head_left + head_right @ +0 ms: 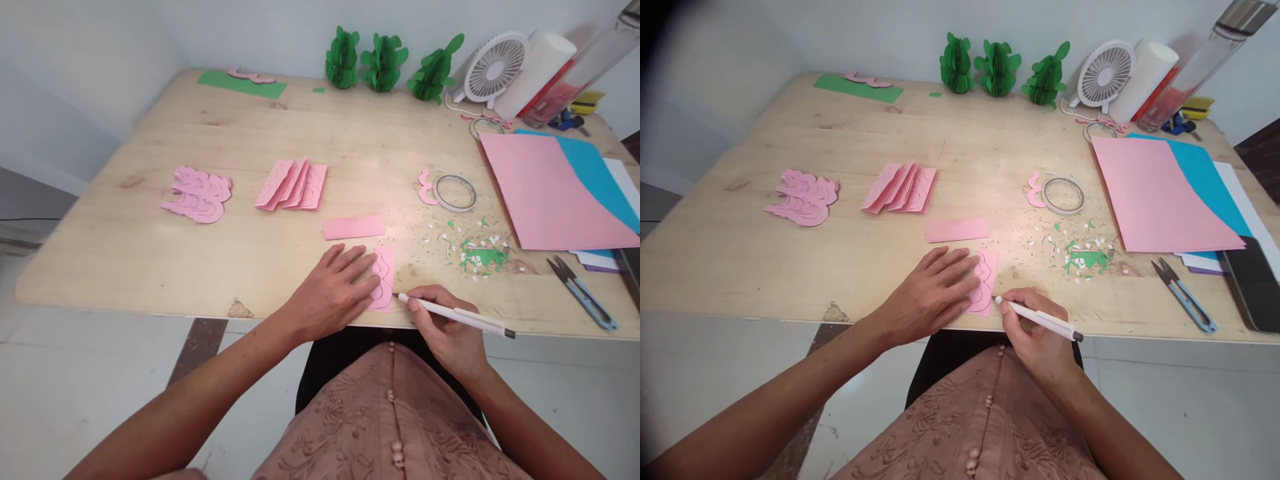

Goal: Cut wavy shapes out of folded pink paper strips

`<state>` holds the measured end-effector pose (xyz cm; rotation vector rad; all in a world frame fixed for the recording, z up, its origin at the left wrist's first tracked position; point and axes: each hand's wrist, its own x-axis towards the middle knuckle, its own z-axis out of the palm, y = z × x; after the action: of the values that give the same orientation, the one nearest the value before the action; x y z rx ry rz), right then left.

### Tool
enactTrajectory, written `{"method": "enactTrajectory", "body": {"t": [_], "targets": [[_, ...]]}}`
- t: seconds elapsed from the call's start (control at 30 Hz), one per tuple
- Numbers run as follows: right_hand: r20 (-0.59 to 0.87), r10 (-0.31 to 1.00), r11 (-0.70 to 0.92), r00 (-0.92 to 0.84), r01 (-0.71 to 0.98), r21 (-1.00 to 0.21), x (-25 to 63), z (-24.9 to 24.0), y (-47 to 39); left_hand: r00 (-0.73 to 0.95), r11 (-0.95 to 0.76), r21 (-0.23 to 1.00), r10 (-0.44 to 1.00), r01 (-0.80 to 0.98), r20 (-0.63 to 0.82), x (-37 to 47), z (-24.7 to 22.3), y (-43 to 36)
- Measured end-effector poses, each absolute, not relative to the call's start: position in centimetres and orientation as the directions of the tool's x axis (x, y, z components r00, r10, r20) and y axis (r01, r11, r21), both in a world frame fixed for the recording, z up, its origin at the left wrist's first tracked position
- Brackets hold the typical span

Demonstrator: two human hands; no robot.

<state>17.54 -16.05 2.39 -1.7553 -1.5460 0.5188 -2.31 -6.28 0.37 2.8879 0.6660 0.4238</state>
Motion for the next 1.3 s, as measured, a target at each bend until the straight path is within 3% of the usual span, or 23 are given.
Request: {"method": "enactTrajectory", "body": {"t": [0.57, 0.83, 1.3], "targets": [[0.162, 0.967, -0.012, 0.197, 0.669, -0.743, 17.5, 2.4, -16.2, 0.868, -0.889, 0.206, 0.448, 0.408, 0.214, -2.3, 0.3, -6.2], [0.132, 0.956, -0.047, 0.263, 0.578, -0.815, 17.6, 2.5, -16.6, 0.867, -0.889, 0.207, 0.449, 0.408, 0.217, -2.4, 0.3, -6.2], [0.253, 0.966, 0.153, 0.059, 0.659, -0.737, 14.9, 2.9, -16.4, 0.867, -0.887, 0.218, 0.451, 0.408, 0.212, -2.4, 0.3, -6.2]]}}
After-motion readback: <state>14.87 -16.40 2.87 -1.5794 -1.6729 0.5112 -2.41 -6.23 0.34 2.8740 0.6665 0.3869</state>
